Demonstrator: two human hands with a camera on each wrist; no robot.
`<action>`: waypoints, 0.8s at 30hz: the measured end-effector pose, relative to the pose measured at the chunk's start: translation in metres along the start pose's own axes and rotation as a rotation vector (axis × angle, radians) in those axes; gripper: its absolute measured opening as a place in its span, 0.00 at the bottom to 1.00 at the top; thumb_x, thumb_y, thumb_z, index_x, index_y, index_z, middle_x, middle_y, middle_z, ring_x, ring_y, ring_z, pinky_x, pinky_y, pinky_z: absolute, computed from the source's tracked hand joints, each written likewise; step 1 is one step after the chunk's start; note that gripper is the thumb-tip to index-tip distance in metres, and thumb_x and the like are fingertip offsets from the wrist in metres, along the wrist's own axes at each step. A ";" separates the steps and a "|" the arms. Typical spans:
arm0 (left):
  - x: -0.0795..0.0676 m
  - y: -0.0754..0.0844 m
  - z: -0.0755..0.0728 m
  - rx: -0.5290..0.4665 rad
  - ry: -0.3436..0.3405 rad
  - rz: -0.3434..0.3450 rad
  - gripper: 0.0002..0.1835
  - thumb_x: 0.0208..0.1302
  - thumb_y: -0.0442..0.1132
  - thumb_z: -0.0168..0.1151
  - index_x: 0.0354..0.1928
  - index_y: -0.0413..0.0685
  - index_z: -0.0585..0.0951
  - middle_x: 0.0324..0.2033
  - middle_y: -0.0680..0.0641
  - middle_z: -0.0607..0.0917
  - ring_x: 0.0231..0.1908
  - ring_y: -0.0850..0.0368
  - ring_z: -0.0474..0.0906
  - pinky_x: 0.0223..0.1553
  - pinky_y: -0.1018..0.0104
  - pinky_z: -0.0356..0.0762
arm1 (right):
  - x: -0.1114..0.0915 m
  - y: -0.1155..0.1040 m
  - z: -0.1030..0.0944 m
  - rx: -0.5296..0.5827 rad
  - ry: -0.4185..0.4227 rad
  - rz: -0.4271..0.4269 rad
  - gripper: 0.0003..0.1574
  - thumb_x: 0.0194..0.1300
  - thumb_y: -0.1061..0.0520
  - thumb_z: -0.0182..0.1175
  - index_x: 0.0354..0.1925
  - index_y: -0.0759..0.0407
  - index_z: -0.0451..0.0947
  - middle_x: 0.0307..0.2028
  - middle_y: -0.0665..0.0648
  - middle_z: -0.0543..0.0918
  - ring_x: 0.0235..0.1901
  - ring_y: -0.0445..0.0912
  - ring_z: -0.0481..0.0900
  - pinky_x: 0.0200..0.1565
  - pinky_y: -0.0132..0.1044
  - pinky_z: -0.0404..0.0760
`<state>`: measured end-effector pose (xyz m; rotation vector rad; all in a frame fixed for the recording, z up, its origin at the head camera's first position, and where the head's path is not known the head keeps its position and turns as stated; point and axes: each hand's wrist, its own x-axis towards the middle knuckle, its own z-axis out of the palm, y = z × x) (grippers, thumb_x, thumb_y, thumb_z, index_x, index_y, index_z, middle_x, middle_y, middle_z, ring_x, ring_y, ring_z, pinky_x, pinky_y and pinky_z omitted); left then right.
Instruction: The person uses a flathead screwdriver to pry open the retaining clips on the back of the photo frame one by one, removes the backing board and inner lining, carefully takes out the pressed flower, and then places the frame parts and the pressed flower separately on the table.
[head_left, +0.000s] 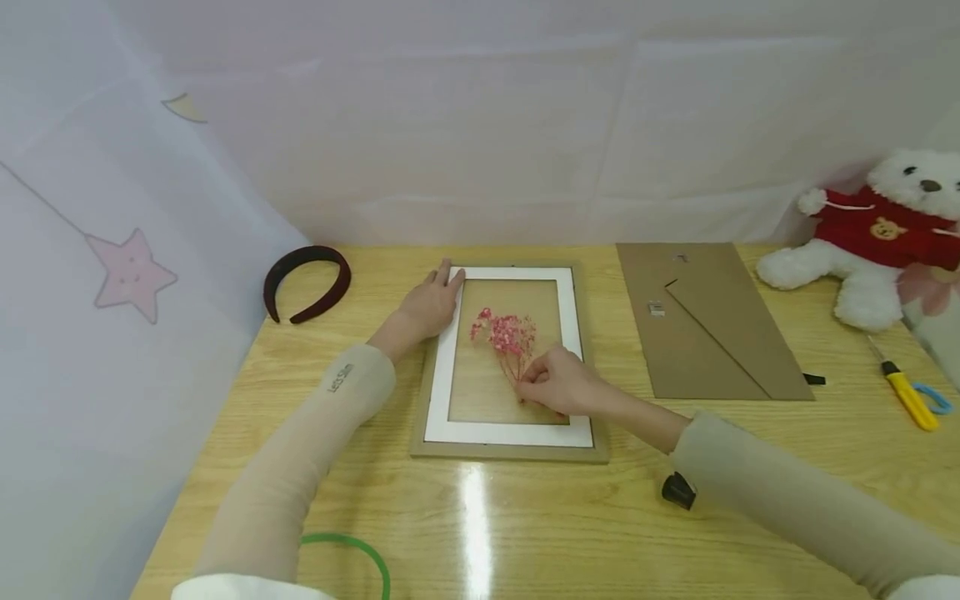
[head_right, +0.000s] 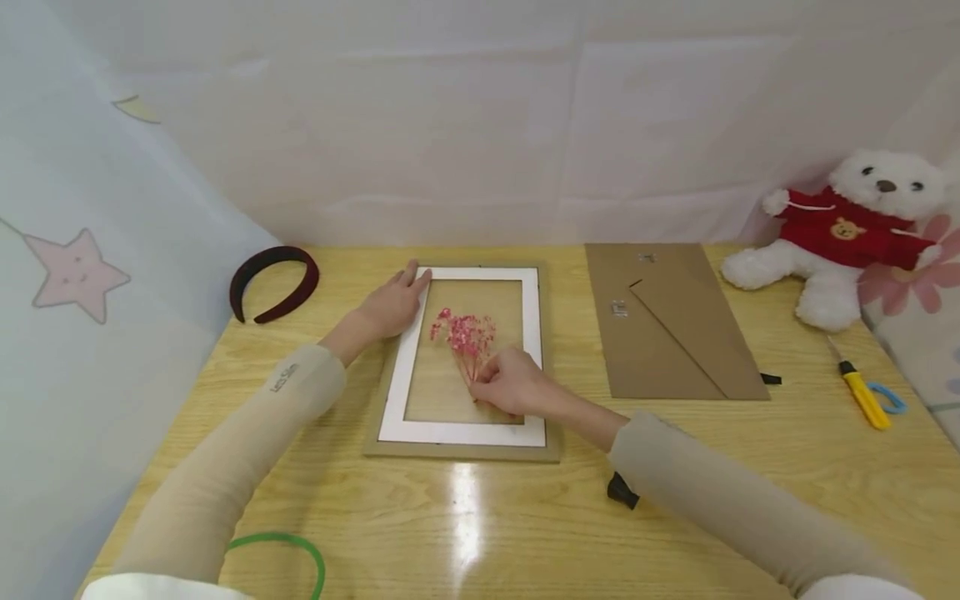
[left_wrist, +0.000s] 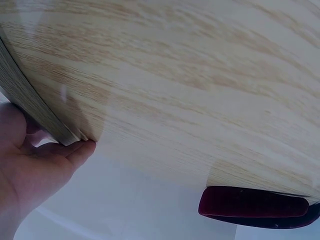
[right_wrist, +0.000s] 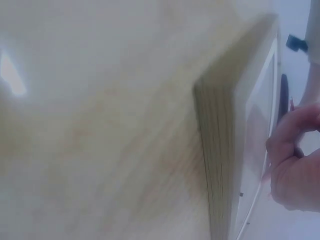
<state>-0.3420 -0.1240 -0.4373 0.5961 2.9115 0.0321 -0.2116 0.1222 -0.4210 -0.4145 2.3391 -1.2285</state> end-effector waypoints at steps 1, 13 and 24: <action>0.000 0.000 0.000 0.000 -0.002 -0.002 0.30 0.77 0.38 0.39 0.77 0.42 0.48 0.74 0.33 0.41 0.70 0.34 0.52 0.57 0.49 0.74 | -0.008 0.001 -0.002 0.013 -0.016 -0.016 0.10 0.65 0.58 0.61 0.31 0.64 0.82 0.13 0.56 0.77 0.07 0.38 0.66 0.12 0.30 0.67; 0.002 -0.002 -0.002 0.011 -0.026 0.012 0.30 0.78 0.38 0.37 0.77 0.42 0.46 0.75 0.33 0.39 0.70 0.35 0.52 0.55 0.52 0.76 | -0.106 0.030 -0.050 0.071 0.007 0.047 0.15 0.67 0.55 0.61 0.36 0.68 0.80 0.13 0.51 0.69 0.09 0.39 0.62 0.10 0.33 0.68; 0.000 0.000 -0.004 -0.007 -0.029 0.017 0.29 0.78 0.37 0.36 0.77 0.41 0.46 0.74 0.32 0.39 0.70 0.33 0.51 0.59 0.49 0.71 | -0.150 0.051 -0.059 0.025 0.072 0.158 0.16 0.68 0.52 0.61 0.38 0.67 0.79 0.14 0.51 0.69 0.07 0.38 0.61 0.10 0.37 0.71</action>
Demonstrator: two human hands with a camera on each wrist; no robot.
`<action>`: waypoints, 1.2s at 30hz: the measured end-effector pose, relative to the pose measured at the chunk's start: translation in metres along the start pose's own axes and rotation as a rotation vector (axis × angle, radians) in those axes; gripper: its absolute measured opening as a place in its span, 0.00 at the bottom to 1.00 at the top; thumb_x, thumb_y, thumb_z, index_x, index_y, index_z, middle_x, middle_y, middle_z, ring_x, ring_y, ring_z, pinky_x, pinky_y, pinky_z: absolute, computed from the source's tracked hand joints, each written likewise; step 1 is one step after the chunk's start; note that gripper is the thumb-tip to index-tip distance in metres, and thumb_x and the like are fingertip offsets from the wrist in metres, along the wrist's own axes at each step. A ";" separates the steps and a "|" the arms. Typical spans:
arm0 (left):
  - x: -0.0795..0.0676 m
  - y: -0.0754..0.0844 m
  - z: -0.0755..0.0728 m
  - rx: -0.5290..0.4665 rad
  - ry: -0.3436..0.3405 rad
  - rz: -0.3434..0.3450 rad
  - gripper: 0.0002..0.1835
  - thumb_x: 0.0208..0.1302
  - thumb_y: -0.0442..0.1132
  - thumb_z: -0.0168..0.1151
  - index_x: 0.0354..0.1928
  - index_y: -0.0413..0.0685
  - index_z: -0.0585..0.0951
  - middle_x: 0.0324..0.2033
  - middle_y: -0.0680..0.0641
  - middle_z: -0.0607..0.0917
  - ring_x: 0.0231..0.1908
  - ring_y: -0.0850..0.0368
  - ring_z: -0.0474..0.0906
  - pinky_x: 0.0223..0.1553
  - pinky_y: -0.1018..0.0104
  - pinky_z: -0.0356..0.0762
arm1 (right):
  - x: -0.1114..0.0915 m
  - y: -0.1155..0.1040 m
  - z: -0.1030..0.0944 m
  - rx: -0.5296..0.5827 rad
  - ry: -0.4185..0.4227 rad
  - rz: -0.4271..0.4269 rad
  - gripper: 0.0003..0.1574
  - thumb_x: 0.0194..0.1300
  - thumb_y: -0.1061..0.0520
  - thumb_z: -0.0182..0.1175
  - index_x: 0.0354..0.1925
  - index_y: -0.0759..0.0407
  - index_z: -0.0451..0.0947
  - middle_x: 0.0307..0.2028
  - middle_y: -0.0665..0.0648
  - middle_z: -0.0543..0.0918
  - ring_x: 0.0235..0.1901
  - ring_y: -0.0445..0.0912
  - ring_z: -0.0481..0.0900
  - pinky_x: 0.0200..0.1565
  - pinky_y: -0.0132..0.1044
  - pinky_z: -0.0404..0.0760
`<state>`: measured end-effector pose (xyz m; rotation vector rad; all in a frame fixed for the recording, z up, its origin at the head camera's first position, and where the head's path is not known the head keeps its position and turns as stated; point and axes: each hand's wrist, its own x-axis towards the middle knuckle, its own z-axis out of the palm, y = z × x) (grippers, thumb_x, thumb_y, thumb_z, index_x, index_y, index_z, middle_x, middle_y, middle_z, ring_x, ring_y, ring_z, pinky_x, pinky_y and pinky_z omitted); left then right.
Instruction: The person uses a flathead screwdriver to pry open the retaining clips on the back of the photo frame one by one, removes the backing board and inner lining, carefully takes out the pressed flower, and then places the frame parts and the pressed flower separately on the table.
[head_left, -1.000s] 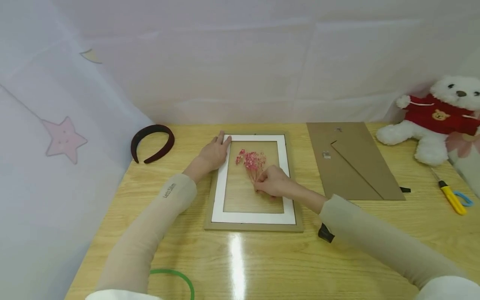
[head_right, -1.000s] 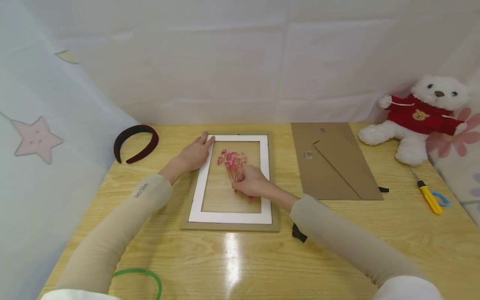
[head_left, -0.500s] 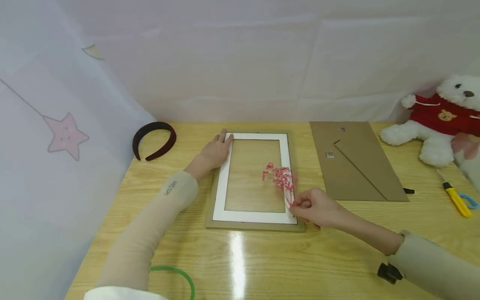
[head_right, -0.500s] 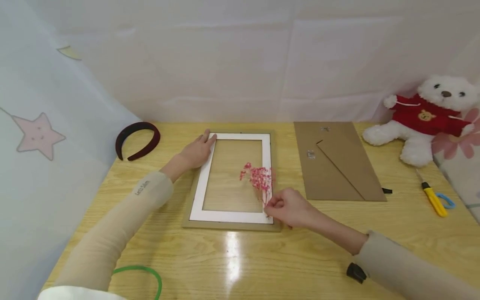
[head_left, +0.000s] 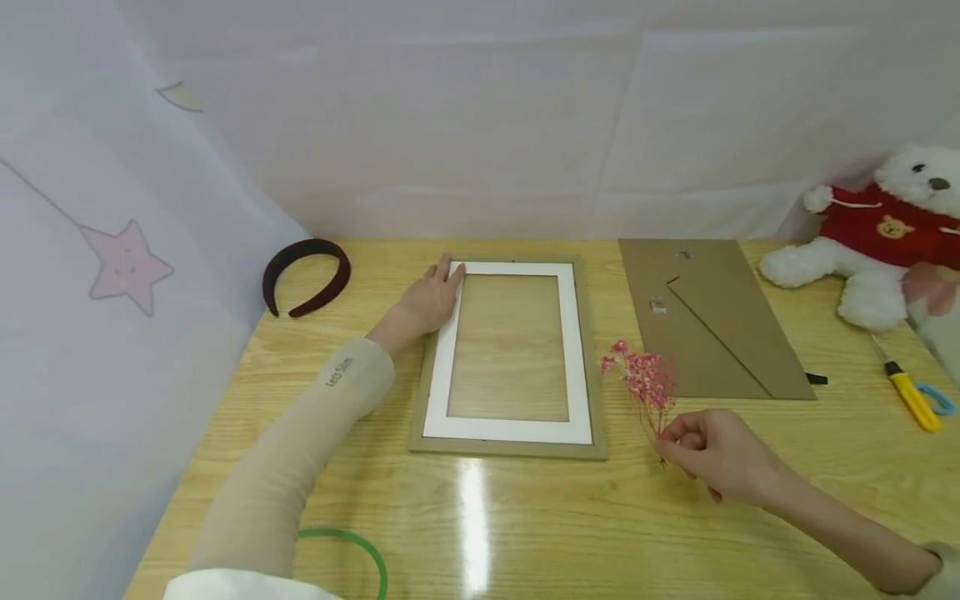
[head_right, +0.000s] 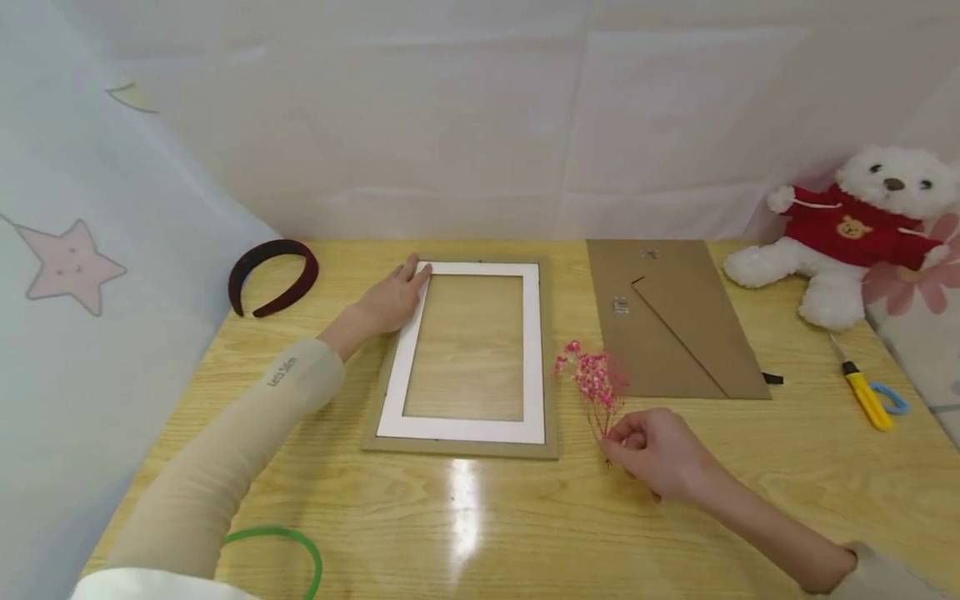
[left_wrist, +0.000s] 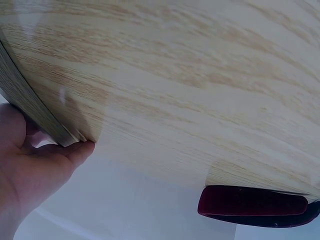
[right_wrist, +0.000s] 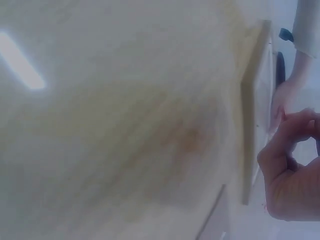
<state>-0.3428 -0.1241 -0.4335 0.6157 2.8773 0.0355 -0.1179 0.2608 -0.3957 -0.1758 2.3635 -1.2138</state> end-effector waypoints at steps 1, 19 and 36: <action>0.000 0.000 0.000 0.005 0.000 0.001 0.29 0.78 0.37 0.36 0.77 0.41 0.46 0.74 0.32 0.39 0.70 0.33 0.52 0.59 0.50 0.71 | -0.002 0.005 0.001 -0.001 0.001 0.009 0.16 0.69 0.52 0.61 0.38 0.67 0.80 0.14 0.51 0.70 0.07 0.38 0.62 0.10 0.38 0.71; -0.001 -0.001 0.002 0.029 0.018 -0.002 0.30 0.78 0.39 0.38 0.77 0.42 0.47 0.75 0.33 0.40 0.70 0.34 0.53 0.61 0.50 0.70 | -0.022 0.046 0.013 -0.108 -0.005 0.102 0.13 0.66 0.52 0.62 0.32 0.60 0.82 0.17 0.52 0.78 0.09 0.37 0.62 0.10 0.33 0.67; -0.004 -0.002 0.001 0.020 0.005 0.005 0.30 0.78 0.38 0.37 0.77 0.42 0.46 0.75 0.33 0.40 0.70 0.34 0.53 0.59 0.51 0.71 | -0.027 0.047 0.014 -0.103 -0.068 0.169 0.14 0.66 0.50 0.62 0.29 0.58 0.81 0.15 0.53 0.78 0.08 0.37 0.65 0.11 0.34 0.73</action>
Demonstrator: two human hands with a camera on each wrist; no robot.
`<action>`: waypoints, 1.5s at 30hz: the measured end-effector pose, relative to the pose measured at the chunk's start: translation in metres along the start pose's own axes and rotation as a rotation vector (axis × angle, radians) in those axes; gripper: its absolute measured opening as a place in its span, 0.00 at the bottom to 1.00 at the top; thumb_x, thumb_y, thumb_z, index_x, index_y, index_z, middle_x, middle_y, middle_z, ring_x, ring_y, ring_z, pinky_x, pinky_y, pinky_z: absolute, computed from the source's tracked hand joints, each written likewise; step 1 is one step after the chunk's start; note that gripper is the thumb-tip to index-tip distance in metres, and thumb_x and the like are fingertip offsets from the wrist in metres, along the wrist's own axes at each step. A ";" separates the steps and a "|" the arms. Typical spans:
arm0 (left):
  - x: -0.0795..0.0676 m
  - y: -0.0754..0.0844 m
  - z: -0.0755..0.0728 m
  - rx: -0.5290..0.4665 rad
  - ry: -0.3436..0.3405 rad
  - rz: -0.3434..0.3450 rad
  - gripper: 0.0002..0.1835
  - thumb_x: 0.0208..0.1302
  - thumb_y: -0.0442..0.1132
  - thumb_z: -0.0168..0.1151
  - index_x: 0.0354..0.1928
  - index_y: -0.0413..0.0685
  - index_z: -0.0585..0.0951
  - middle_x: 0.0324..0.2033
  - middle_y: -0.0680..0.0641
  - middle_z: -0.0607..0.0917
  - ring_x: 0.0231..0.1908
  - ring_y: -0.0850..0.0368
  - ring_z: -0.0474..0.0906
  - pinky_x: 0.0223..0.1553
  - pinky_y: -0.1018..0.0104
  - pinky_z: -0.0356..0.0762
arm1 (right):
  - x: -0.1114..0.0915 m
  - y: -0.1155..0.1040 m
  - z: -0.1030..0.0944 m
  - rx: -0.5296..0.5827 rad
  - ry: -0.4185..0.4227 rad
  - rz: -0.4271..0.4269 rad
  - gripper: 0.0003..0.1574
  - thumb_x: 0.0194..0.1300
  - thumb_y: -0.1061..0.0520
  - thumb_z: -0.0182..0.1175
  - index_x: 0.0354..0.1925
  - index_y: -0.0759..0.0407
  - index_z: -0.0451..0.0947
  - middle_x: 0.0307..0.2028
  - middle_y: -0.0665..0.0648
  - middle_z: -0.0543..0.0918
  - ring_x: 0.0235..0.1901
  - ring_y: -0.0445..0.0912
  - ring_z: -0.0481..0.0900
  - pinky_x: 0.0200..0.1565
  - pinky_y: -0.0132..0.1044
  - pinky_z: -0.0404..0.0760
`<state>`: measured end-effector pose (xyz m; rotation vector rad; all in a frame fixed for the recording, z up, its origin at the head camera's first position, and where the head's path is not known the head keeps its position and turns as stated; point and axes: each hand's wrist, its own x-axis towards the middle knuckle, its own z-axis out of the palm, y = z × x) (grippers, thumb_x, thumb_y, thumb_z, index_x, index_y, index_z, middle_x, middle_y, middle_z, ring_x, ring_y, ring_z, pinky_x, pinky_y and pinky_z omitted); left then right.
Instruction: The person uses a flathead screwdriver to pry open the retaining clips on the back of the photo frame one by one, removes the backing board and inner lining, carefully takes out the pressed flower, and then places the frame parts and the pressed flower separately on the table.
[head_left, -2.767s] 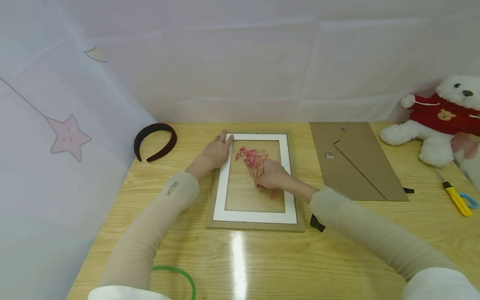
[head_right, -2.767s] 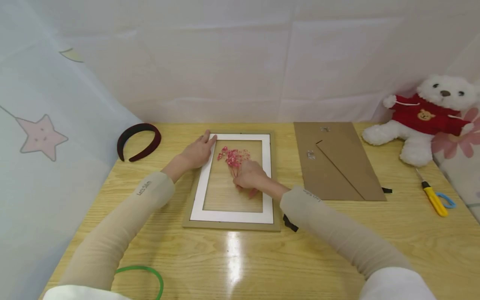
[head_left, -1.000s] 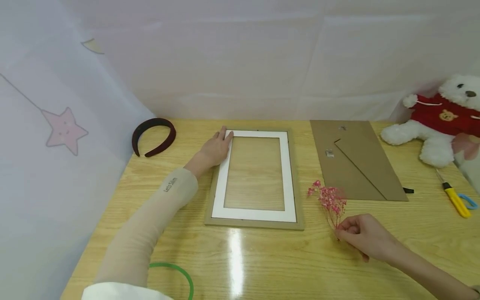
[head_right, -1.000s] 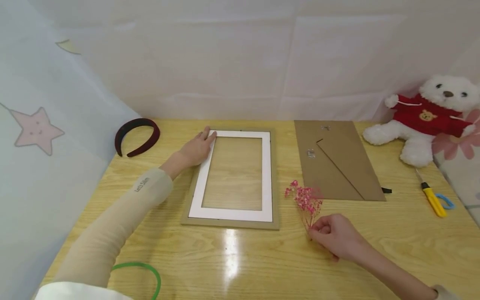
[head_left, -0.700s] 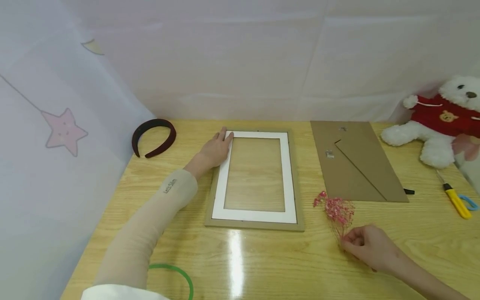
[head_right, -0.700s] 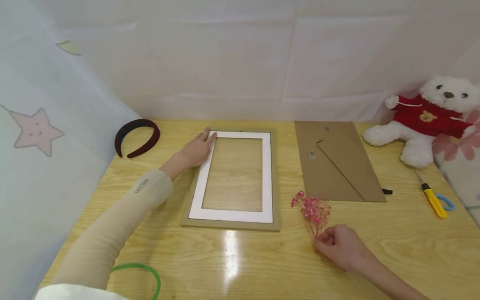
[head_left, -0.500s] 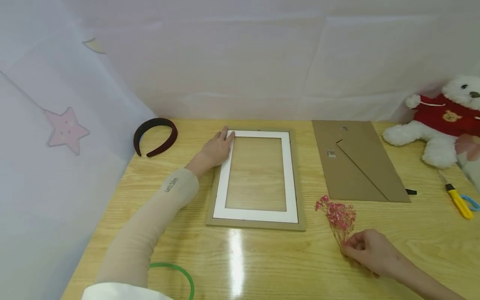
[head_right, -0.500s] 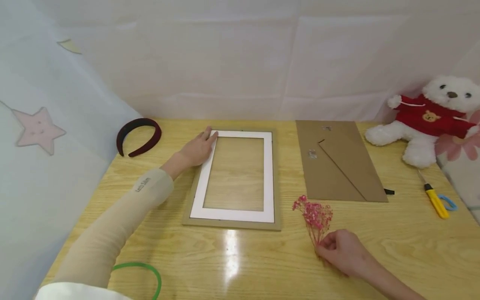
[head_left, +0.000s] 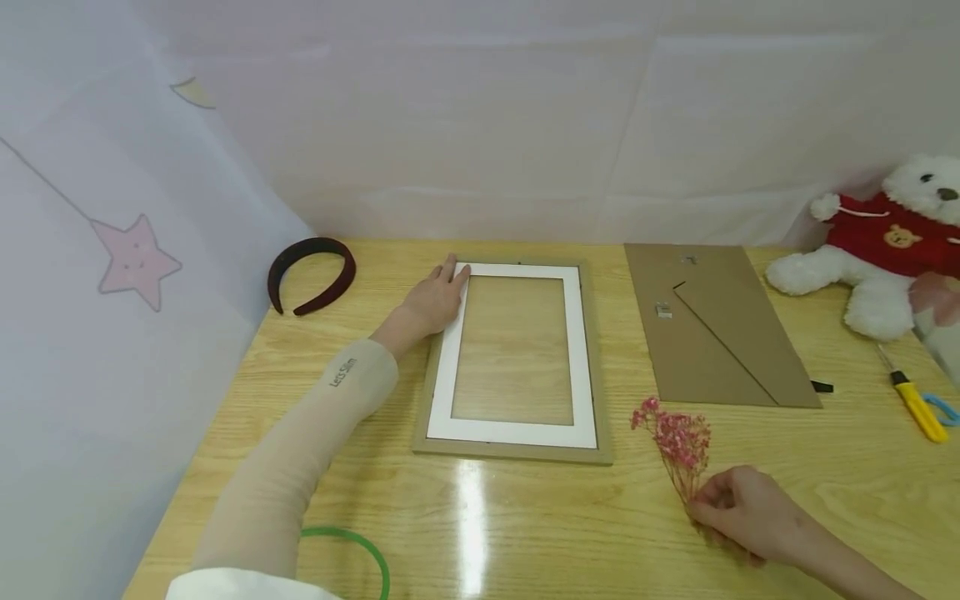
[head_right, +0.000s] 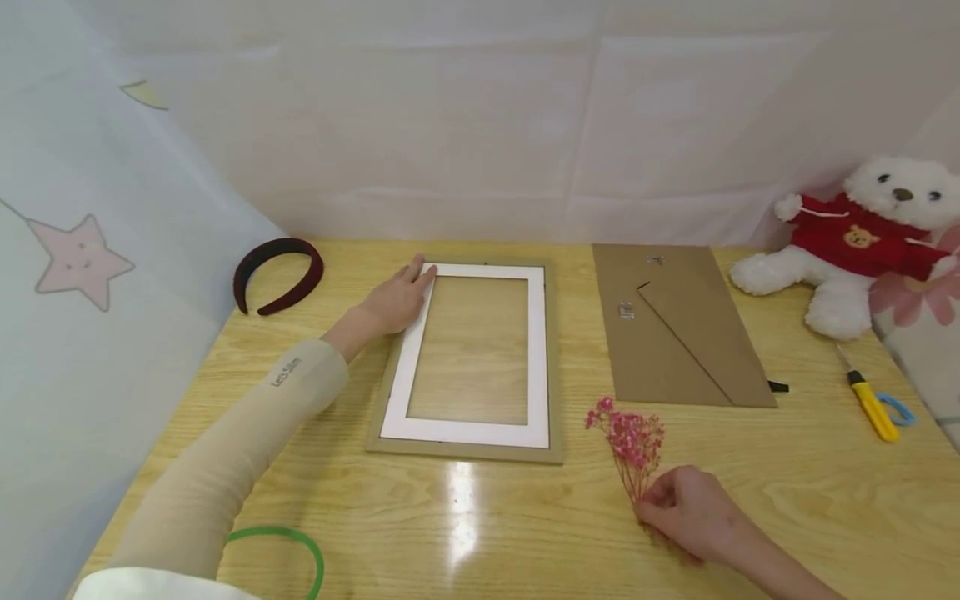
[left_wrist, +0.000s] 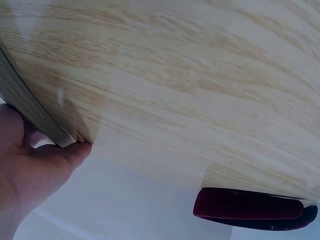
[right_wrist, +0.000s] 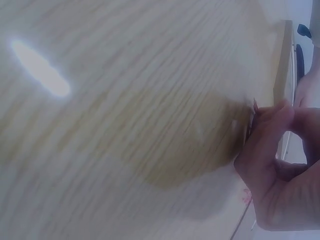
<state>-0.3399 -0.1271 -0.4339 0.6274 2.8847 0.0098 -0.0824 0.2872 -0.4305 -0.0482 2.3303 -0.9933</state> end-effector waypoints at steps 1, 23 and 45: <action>0.000 0.000 0.000 0.002 0.002 0.000 0.30 0.78 0.39 0.37 0.77 0.43 0.46 0.75 0.33 0.40 0.70 0.34 0.53 0.59 0.51 0.71 | 0.000 0.001 0.000 0.003 -0.005 0.008 0.14 0.66 0.50 0.62 0.29 0.58 0.81 0.15 0.53 0.78 0.08 0.37 0.65 0.11 0.35 0.73; 0.002 -0.003 -0.005 0.011 0.059 -0.010 0.29 0.78 0.40 0.37 0.76 0.43 0.49 0.75 0.33 0.42 0.69 0.34 0.55 0.60 0.49 0.71 | 0.059 -0.073 -0.047 -0.258 -0.004 -0.375 0.17 0.69 0.52 0.59 0.25 0.59 0.82 0.09 0.48 0.73 0.06 0.35 0.62 0.09 0.29 0.63; 0.012 0.048 -0.016 0.105 -0.029 -0.319 0.39 0.63 0.54 0.55 0.72 0.44 0.61 0.52 0.34 0.74 0.40 0.46 0.76 0.28 0.53 0.81 | 0.158 -0.111 -0.041 -0.395 0.030 -0.157 0.21 0.77 0.46 0.43 0.46 0.65 0.65 0.22 0.58 0.72 0.17 0.51 0.75 0.16 0.40 0.80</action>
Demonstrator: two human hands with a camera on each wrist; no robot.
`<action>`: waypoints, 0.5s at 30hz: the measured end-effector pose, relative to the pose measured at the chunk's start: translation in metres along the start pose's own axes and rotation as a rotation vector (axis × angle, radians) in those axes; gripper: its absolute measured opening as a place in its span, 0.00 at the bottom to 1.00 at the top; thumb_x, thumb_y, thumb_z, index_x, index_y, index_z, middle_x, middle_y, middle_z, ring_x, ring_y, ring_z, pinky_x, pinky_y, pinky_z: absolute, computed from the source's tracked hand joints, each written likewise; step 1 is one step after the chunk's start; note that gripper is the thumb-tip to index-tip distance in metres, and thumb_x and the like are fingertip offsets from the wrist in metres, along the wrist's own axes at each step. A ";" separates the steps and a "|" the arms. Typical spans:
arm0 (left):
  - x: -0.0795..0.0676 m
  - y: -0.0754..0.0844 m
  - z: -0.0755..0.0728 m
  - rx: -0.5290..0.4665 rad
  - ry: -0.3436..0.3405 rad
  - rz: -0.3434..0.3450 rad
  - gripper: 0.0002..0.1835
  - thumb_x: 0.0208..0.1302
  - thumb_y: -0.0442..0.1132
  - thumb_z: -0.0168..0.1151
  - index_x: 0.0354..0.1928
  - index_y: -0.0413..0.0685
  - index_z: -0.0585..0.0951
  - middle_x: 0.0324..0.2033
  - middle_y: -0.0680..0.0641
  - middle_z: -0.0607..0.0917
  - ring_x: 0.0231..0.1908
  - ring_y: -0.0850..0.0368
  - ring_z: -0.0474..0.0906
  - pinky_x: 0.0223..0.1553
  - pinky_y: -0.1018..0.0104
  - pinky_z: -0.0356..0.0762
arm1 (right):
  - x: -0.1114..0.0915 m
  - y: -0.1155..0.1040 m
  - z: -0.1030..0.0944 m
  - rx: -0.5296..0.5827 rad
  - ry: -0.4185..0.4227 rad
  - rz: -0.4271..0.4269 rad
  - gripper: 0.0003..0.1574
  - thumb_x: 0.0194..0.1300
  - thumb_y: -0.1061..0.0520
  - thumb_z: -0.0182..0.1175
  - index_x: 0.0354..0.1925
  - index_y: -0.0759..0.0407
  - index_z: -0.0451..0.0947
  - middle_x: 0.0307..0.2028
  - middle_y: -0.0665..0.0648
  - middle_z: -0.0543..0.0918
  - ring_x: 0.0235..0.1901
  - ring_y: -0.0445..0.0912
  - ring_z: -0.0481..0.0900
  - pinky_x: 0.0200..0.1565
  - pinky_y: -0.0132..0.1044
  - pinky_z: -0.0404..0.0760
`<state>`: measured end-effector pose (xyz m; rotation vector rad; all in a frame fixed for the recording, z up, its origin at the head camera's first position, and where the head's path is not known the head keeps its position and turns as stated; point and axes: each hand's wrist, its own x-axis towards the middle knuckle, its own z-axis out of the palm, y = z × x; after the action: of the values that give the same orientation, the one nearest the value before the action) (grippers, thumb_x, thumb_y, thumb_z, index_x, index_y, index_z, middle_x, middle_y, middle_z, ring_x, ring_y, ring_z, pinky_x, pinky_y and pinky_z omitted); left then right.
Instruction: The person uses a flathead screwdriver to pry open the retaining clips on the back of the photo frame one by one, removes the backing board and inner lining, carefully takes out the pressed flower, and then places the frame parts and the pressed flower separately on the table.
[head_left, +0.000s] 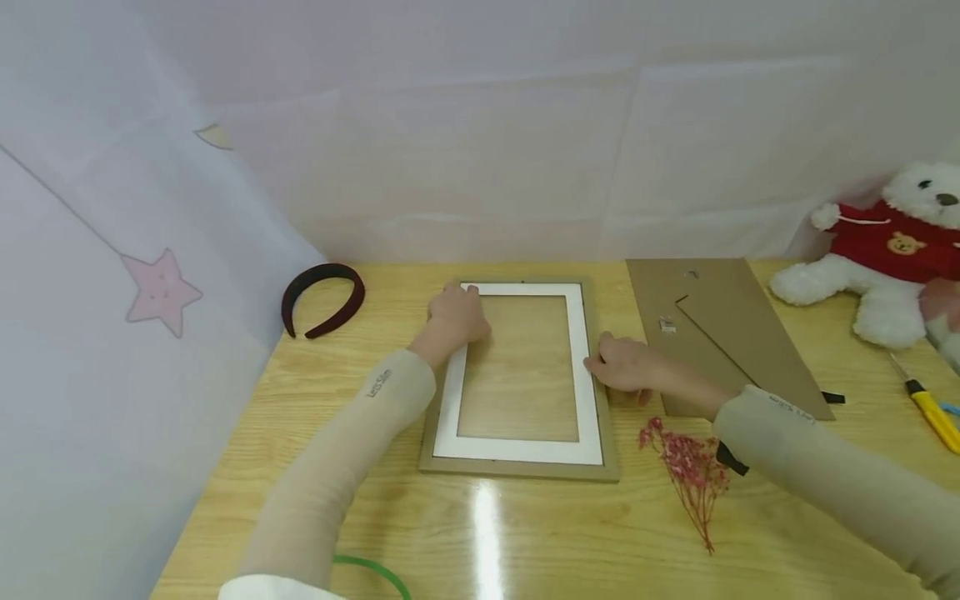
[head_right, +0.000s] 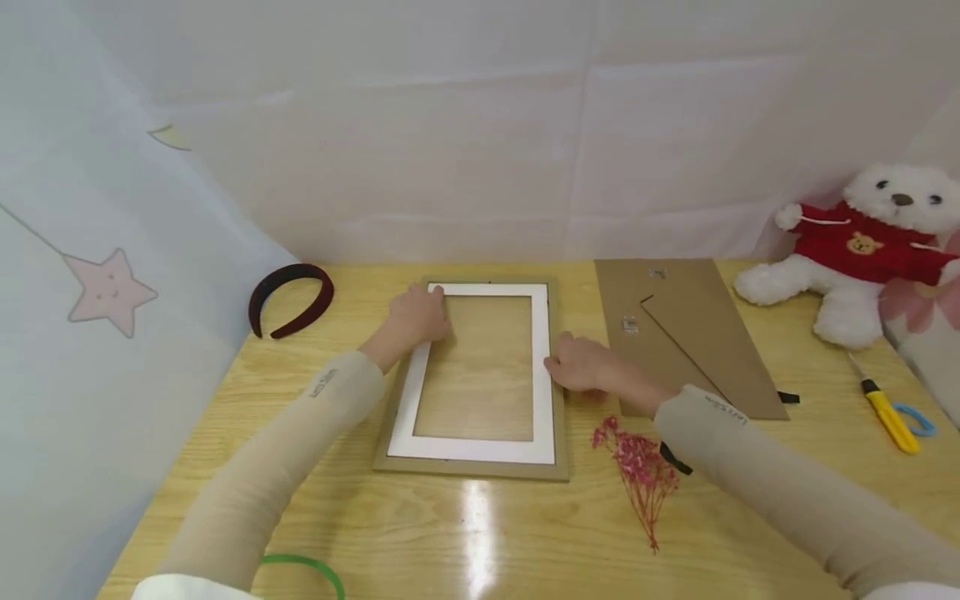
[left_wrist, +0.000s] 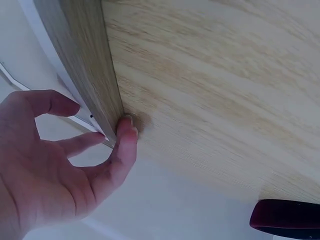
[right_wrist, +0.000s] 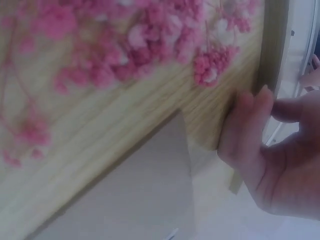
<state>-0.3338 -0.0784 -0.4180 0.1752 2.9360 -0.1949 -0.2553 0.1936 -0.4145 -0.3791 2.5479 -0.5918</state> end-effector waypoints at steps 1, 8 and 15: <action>0.000 0.001 -0.001 0.004 0.002 -0.002 0.39 0.62 0.55 0.57 0.71 0.42 0.62 0.52 0.34 0.74 0.43 0.45 0.76 0.28 0.54 0.81 | 0.001 0.000 -0.001 0.010 -0.010 0.006 0.22 0.77 0.46 0.43 0.47 0.65 0.65 0.23 0.59 0.72 0.17 0.51 0.76 0.17 0.40 0.80; -0.001 0.005 -0.008 -0.016 0.018 0.016 0.23 0.67 0.42 0.50 0.59 0.36 0.73 0.56 0.36 0.76 0.51 0.43 0.76 0.28 0.52 0.83 | 0.003 0.001 -0.004 0.031 -0.024 -0.005 0.23 0.77 0.46 0.42 0.48 0.67 0.65 0.24 0.60 0.72 0.17 0.52 0.77 0.17 0.40 0.80; -0.012 0.000 -0.016 -0.136 -0.175 -0.002 0.41 0.66 0.52 0.52 0.73 0.34 0.54 0.68 0.29 0.58 0.59 0.39 0.69 0.53 0.51 0.76 | 0.003 0.001 -0.002 0.015 -0.022 -0.021 0.25 0.78 0.47 0.41 0.51 0.70 0.64 0.22 0.59 0.72 0.16 0.50 0.75 0.16 0.41 0.80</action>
<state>-0.3256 -0.0777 -0.3997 0.1278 2.7631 -0.0091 -0.2587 0.1942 -0.4144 -0.4052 2.5197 -0.6114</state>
